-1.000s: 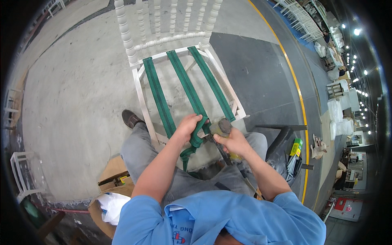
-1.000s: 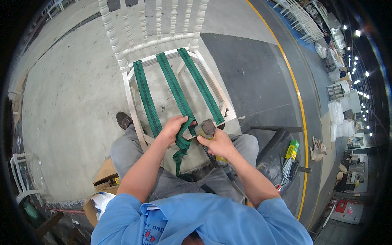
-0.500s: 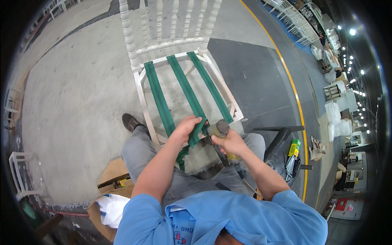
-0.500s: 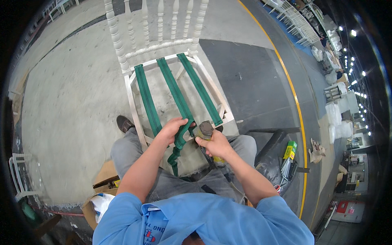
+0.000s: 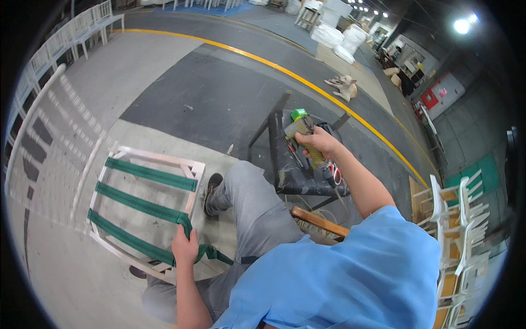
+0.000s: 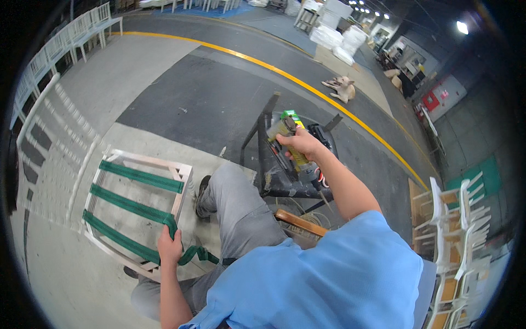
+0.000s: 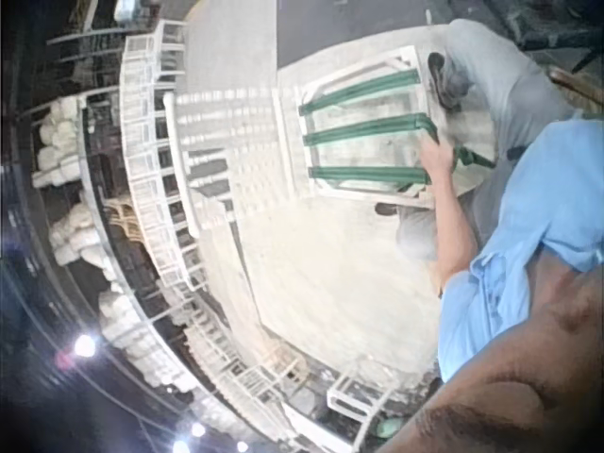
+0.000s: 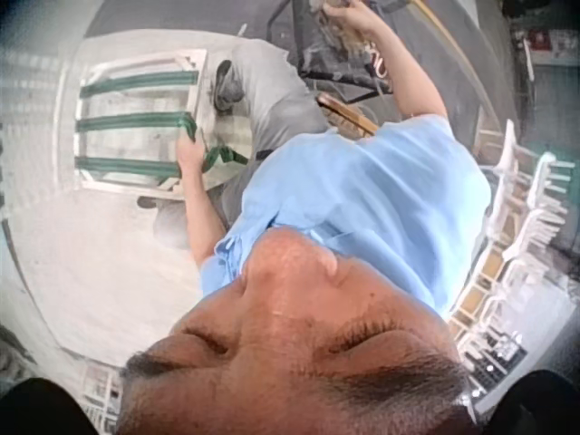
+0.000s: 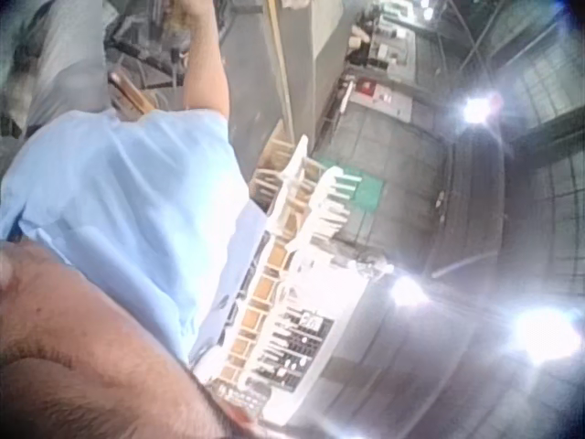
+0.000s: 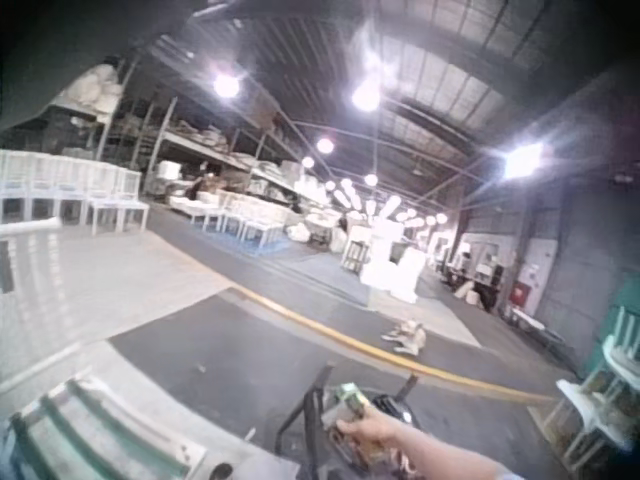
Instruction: The person attaches green fabric slings to the seat of a white wooden chair. They position each sling, secure it with a staple gun, and trim excess material with scissors, repeating the process for multiple slings.
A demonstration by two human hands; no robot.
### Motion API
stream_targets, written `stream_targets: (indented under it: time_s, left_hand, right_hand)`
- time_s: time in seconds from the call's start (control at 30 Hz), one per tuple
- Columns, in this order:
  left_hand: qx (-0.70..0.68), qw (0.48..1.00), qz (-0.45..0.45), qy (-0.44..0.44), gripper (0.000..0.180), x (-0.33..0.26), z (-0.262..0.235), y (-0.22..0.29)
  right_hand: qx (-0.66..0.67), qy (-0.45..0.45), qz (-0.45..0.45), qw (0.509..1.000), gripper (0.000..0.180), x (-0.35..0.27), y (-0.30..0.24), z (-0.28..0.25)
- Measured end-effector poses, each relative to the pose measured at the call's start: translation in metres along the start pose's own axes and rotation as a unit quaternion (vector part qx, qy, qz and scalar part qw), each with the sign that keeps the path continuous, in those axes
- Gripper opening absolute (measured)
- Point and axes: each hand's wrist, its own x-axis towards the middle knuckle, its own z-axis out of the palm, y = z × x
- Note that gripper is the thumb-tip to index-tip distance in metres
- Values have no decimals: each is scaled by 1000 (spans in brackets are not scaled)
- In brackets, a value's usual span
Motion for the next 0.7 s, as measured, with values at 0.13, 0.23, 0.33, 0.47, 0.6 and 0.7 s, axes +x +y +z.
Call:
stream_targets:
  time_s: [0.13,0.23,0.33,0.47,0.6,0.7]
  left_hand:
    - [91,995,20,39,40,-10,10,11]
    - [129,990,-10,53,42,-17,16,22]
    - [156,986,-21,58,47,-17,23,33]
    - [169,981,-58,77,44,-13,32,37]
    - [82,990,-41,109,45,-9,38,29]
    - [1,991,-48,121,45,-8,38,22]
  right_hand:
    - [100,-56,73,991,39,34,70,-42]
    - [159,-60,177,969,42,64,119,-45]
    - [147,-75,211,963,50,87,150,-44]
    - [-238,78,100,963,65,87,168,-50]
    - [-322,104,127,932,61,62,181,-102]
    - [-294,160,195,922,63,45,204,-124]
